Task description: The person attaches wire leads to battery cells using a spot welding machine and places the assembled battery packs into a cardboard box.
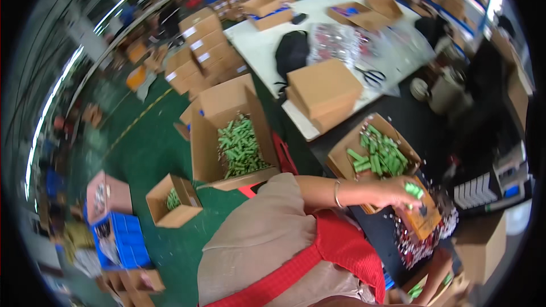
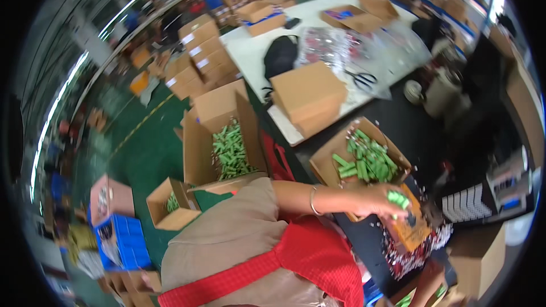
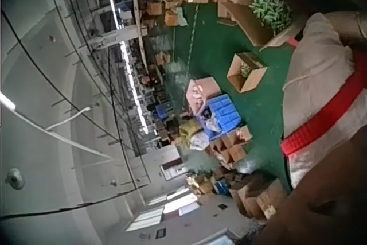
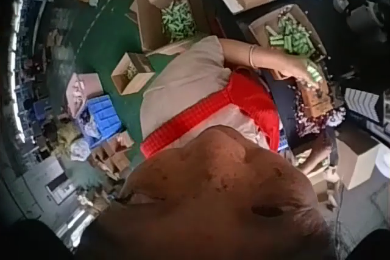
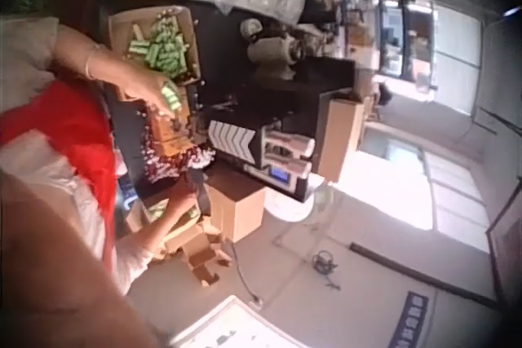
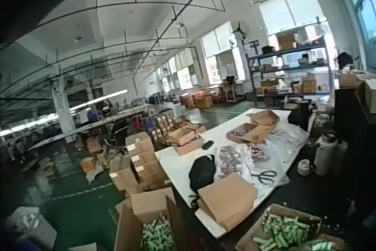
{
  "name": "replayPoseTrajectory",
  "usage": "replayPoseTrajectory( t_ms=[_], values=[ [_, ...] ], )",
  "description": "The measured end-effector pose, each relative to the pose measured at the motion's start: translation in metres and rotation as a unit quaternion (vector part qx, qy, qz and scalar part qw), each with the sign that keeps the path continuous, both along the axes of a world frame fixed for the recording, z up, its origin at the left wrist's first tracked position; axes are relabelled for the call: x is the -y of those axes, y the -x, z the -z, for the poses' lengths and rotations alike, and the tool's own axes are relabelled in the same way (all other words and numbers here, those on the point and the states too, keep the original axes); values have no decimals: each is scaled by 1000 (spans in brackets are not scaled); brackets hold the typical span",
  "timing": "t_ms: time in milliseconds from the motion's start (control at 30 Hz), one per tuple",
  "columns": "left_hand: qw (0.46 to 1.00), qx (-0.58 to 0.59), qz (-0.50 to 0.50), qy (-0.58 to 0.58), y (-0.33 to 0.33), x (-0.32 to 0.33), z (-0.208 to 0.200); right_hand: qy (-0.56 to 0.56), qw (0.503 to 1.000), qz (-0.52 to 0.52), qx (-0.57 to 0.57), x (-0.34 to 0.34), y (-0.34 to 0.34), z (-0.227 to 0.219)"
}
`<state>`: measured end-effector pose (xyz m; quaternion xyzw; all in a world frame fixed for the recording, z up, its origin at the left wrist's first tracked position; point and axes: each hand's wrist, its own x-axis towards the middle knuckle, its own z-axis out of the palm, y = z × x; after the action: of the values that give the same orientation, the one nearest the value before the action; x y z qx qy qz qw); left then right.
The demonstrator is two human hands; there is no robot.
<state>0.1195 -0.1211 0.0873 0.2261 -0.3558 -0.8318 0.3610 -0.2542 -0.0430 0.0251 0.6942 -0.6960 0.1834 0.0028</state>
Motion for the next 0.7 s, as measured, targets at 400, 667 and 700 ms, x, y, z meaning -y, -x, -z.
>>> replayPoseTrajectory(
  t_ms=[400, 667, 700],
  values=[
    [998, -67, -17, -12, 40, -33, 11, -89, 899, -114, 413, -30, -108, -41],
    [995, 27, -65, 76, 43, -44, 6, -88, 882, -54, 460, -41, -146, -46],
    [986, 44, -101, 123, 29, -40, 4, -19, 910, -58, 410, -37, -160, -62]
  ],
)
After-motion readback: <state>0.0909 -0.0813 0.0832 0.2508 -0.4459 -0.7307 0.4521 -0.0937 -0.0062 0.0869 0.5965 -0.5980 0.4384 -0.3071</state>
